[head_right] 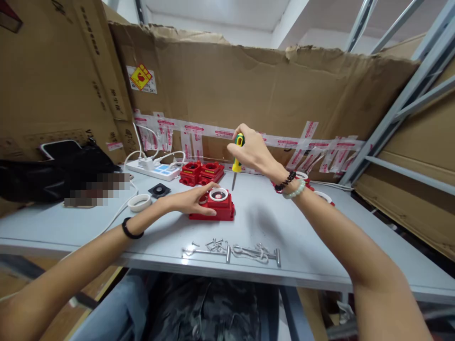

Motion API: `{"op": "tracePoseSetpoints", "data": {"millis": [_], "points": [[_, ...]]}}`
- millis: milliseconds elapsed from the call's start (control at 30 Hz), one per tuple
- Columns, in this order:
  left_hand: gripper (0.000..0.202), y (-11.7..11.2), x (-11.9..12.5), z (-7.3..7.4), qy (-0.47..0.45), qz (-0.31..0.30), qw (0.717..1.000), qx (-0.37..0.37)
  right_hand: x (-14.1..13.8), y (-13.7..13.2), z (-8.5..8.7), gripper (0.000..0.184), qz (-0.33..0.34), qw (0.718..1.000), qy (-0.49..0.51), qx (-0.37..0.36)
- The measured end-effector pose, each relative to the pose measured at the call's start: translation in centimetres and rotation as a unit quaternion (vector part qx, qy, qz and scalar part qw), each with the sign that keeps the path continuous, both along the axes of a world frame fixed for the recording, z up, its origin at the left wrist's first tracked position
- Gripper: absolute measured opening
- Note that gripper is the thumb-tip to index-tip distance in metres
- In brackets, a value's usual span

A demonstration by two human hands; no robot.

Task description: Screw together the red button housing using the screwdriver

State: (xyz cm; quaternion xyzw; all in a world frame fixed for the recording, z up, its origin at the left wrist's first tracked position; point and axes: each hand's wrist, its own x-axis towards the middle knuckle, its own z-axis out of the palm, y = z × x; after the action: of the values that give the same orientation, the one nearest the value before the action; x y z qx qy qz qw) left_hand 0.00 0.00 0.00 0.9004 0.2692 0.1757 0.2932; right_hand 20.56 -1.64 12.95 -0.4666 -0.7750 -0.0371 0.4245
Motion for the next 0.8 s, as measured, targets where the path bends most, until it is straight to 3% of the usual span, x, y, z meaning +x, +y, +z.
{"op": "tracePoseSetpoints", "data": {"millis": [133, 200, 267, 367, 500, 800], "points": [[0.068, 0.0, 0.0, 0.0, 0.003, 0.004, 1.000, 0.003, 0.5, 0.6, -1.9, 0.012, 0.063, 0.995, 0.032, -0.073], [0.070, 0.0, 0.0, 0.0, 0.005, 0.006, 1.000, 0.007, 1.1, 1.2, -3.6, 0.011, 0.043, 0.988, -0.040, -0.143], [0.071, 0.1, 0.0, 0.0, 0.007, 0.007, 1.000, 0.009, 1.8, 1.7, -5.4, 0.018, 0.038, 0.953, -0.137, -0.268], [0.069, 0.0, 0.0, 0.0, 0.006, 0.002, 1.000, 0.012, 2.6, 2.2, -7.3, 0.029, 0.063, 0.929, -0.178, -0.318], [0.067, 0.0, 0.1, 0.1, -0.001, -0.007, 1.000, 0.007, 3.2, 2.5, -8.1, 0.038, 0.109, 0.903, -0.203, -0.363], [0.068, 0.1, 0.1, 0.0, 0.000, -0.003, 1.000, -0.005, 2.5, 2.4, -8.3, 0.021, 0.141, 0.924, -0.269, -0.232]]}}
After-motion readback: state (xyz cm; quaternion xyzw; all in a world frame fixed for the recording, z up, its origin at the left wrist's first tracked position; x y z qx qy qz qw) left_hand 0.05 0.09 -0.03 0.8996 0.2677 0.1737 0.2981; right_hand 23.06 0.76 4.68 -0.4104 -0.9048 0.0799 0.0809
